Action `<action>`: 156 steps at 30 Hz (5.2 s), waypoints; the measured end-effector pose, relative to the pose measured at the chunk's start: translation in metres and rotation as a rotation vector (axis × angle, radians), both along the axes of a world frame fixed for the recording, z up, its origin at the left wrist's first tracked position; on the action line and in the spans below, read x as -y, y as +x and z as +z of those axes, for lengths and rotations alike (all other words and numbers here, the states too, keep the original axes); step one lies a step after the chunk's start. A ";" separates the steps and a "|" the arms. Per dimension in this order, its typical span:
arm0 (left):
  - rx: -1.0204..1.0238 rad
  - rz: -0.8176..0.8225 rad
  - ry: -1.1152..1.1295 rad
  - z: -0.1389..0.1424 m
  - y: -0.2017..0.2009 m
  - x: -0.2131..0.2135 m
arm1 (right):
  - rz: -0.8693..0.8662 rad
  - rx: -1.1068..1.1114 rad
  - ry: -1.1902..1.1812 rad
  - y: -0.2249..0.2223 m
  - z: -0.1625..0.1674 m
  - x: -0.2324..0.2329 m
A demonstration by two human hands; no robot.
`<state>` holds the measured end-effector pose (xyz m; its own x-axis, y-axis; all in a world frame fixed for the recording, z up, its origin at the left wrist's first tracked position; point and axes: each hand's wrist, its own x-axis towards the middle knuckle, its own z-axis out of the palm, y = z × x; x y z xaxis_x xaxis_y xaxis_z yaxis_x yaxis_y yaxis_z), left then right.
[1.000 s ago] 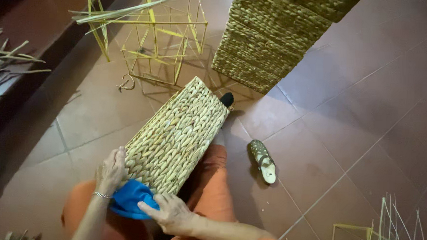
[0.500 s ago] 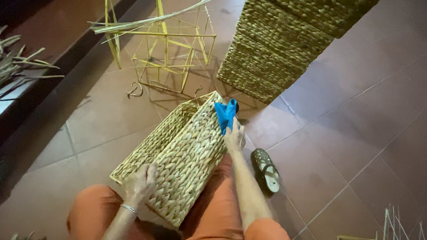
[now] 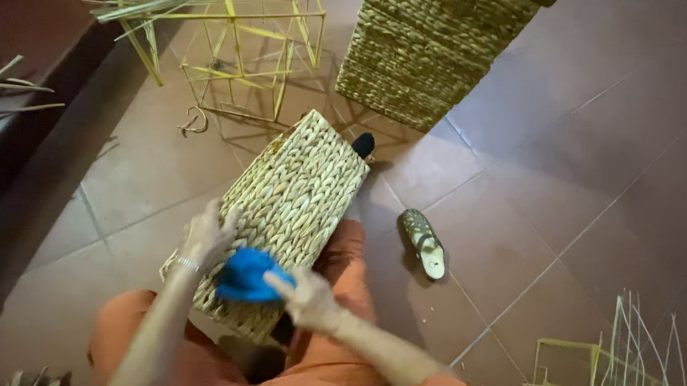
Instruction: The person sits on the floor with a woven water-hyacinth basket on their lap and wipes its surfaces with a blue cloth, turning the basket to reach different sides. They then pick up scissors, trim loose strands from the basket edge, and resume wiping the basket.
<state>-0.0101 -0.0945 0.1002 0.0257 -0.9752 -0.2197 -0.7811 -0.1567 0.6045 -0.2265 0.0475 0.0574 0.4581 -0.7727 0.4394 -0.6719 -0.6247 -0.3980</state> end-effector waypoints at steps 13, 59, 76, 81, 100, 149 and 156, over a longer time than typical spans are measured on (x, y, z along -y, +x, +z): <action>0.023 0.003 -0.048 -0.010 -0.073 0.050 | -0.814 0.945 0.446 -0.131 -0.009 0.152; -0.531 -0.062 -0.183 -0.011 0.070 -0.160 | -0.530 0.011 -0.139 -0.039 0.053 0.095; -0.614 -0.191 -0.477 -0.005 0.075 -0.174 | -0.275 -0.113 -0.182 0.000 0.058 -0.072; -0.625 -0.203 -0.327 0.004 0.054 -0.176 | -0.664 0.044 0.024 -0.070 0.054 0.011; -0.680 0.041 -0.333 -0.020 0.091 -0.122 | -0.238 -0.087 -0.257 0.012 0.068 0.049; -0.769 0.056 -0.475 -0.044 0.067 -0.087 | -0.576 -0.108 -0.039 -0.058 0.026 0.148; -0.785 0.090 -0.514 -0.053 0.071 -0.093 | -0.559 -0.058 0.006 -0.030 0.053 0.109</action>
